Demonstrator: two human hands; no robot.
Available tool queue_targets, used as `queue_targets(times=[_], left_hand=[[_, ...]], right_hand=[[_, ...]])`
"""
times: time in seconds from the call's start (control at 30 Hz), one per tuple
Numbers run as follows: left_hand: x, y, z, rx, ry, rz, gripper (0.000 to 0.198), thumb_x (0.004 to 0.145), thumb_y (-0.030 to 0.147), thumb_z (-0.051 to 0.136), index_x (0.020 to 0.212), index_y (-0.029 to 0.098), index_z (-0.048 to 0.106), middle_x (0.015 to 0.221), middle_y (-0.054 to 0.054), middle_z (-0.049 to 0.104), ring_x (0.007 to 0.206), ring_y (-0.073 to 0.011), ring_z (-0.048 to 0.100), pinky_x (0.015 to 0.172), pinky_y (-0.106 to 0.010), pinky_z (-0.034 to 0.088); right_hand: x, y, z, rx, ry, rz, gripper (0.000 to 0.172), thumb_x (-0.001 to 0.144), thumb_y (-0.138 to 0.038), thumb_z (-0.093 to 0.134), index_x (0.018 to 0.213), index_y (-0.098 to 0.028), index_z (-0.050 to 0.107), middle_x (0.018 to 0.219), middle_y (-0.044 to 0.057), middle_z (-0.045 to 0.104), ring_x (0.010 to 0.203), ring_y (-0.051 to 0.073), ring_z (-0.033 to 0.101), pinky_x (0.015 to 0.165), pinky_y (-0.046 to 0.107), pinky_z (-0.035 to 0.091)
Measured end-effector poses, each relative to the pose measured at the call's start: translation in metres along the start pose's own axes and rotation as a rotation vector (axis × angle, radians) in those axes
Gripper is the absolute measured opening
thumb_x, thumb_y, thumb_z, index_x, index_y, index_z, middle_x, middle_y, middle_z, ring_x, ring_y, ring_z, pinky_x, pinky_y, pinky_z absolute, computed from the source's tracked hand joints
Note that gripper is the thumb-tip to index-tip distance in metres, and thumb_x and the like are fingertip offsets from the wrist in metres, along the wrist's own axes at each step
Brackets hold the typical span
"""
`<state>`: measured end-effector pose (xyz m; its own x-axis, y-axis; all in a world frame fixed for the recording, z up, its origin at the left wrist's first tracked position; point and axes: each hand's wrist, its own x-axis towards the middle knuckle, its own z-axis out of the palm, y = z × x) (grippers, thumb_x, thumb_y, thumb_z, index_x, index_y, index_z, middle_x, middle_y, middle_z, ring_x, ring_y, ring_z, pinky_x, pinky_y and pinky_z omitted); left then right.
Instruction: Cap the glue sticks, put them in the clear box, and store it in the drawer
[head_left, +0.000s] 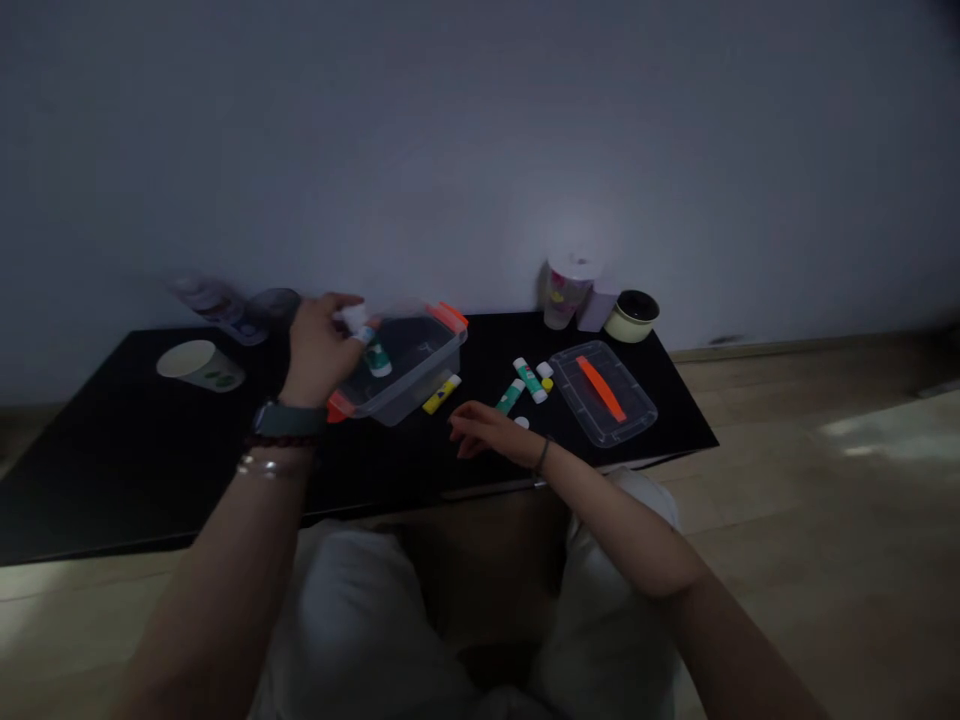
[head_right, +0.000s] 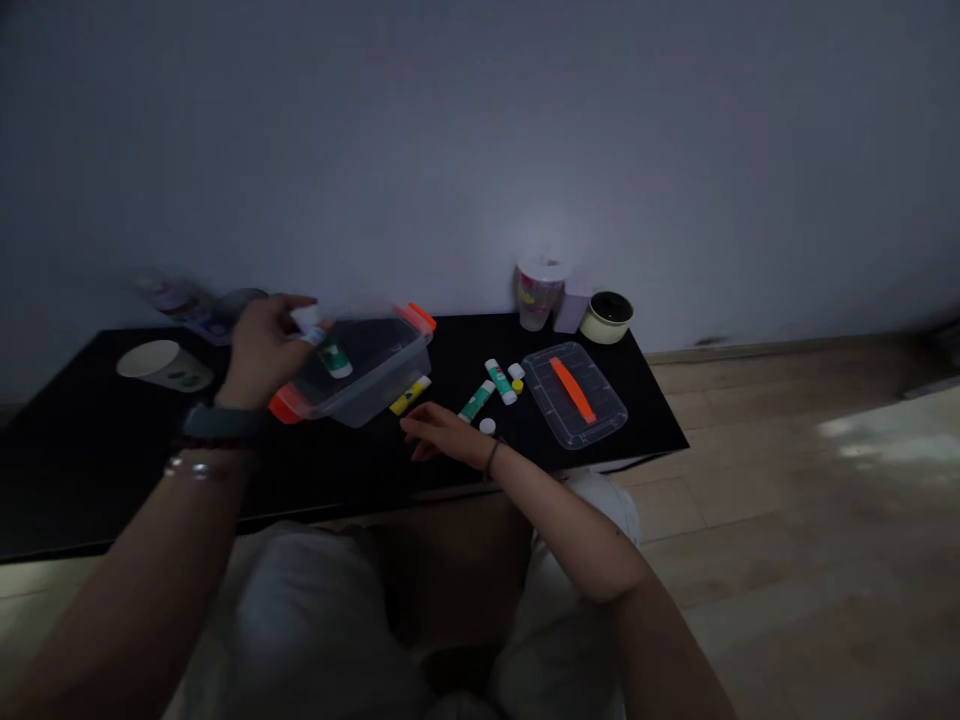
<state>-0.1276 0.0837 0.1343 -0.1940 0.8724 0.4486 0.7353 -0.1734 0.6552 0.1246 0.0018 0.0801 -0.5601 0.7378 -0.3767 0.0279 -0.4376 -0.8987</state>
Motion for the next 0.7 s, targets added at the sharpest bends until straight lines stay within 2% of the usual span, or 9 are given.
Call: queue_targets(times=[0.07,0.17,0.23,0.33,0.4,0.53,0.7], left_hand=[[0.008,-0.02,0.013,0.121,-0.14,-0.029,0.036,0.073,0.026,0.082,0.103,0.01,0.07,0.083,-0.002,0.063,0.079,-0.0169,0.056,0.094,-0.036,0.047],[0.011,-0.046,0.035,0.118,-0.363,-0.161,0.029,0.067,0.032,0.088,0.078,0.015,0.068,0.061,0.004,0.055,0.066,-0.0169,0.054,0.088,-0.032,0.046],[0.01,-0.06,0.046,0.085,-0.424,-0.223,0.031,0.066,0.034,0.089,0.064,0.017,0.062,0.05,0.007,0.048,0.06,-0.0159,0.051,0.087,-0.032,0.047],[0.009,-0.075,0.055,0.065,-0.423,-0.25,0.037,0.067,0.031,0.087,0.053,0.019,0.055,0.041,0.008,0.037,0.057,-0.0155,0.051,0.091,-0.034,0.047],[0.009,-0.081,0.058,0.06,-0.417,-0.267,0.042,0.069,0.03,0.085,0.048,0.02,0.049,0.038,0.008,0.032,0.062,-0.0176,0.056,0.095,-0.038,0.047],[0.007,-0.088,0.062,0.06,-0.399,-0.289,0.052,0.075,0.036,0.078,0.045,0.022,0.037,0.042,0.003,0.038,0.082,-0.0256,0.066,0.099,-0.049,0.046],[0.007,-0.09,0.065,-0.016,-0.346,-0.235,0.055,0.072,0.029,0.078,0.043,0.022,0.032,0.04,0.001,0.037,0.095,-0.0329,0.067,0.1,-0.059,0.042]], right_hand=[[-0.002,-0.003,0.0,-0.018,-0.036,0.013,0.009,0.096,-0.026,0.058,0.097,-0.018,0.053,0.08,-0.005,0.062,0.058,0.005,0.061,0.06,0.017,0.053],[-0.005,-0.006,0.0,-0.036,-0.052,0.036,0.007,0.097,-0.025,0.056,0.096,-0.019,0.053,0.077,-0.005,0.062,0.057,0.005,0.06,0.06,0.016,0.052],[-0.006,-0.007,-0.001,-0.037,-0.046,0.036,0.007,0.098,-0.025,0.055,0.095,-0.019,0.054,0.076,-0.005,0.062,0.058,0.005,0.06,0.061,0.016,0.052],[-0.007,-0.008,-0.001,-0.034,-0.04,0.031,0.009,0.099,-0.026,0.054,0.094,-0.019,0.054,0.075,-0.005,0.062,0.058,0.006,0.06,0.063,0.017,0.051],[-0.007,-0.009,-0.001,-0.027,-0.042,0.034,0.009,0.1,-0.025,0.053,0.093,-0.018,0.054,0.075,-0.006,0.061,0.057,0.006,0.06,0.062,0.017,0.051],[-0.009,-0.012,-0.001,-0.021,-0.047,0.033,0.01,0.101,-0.023,0.052,0.093,-0.018,0.054,0.075,-0.006,0.061,0.057,0.005,0.059,0.06,0.016,0.048],[-0.009,-0.013,-0.002,-0.022,-0.054,0.023,0.009,0.1,-0.023,0.052,0.093,-0.018,0.054,0.075,-0.006,0.061,0.057,0.006,0.06,0.06,0.016,0.048]])
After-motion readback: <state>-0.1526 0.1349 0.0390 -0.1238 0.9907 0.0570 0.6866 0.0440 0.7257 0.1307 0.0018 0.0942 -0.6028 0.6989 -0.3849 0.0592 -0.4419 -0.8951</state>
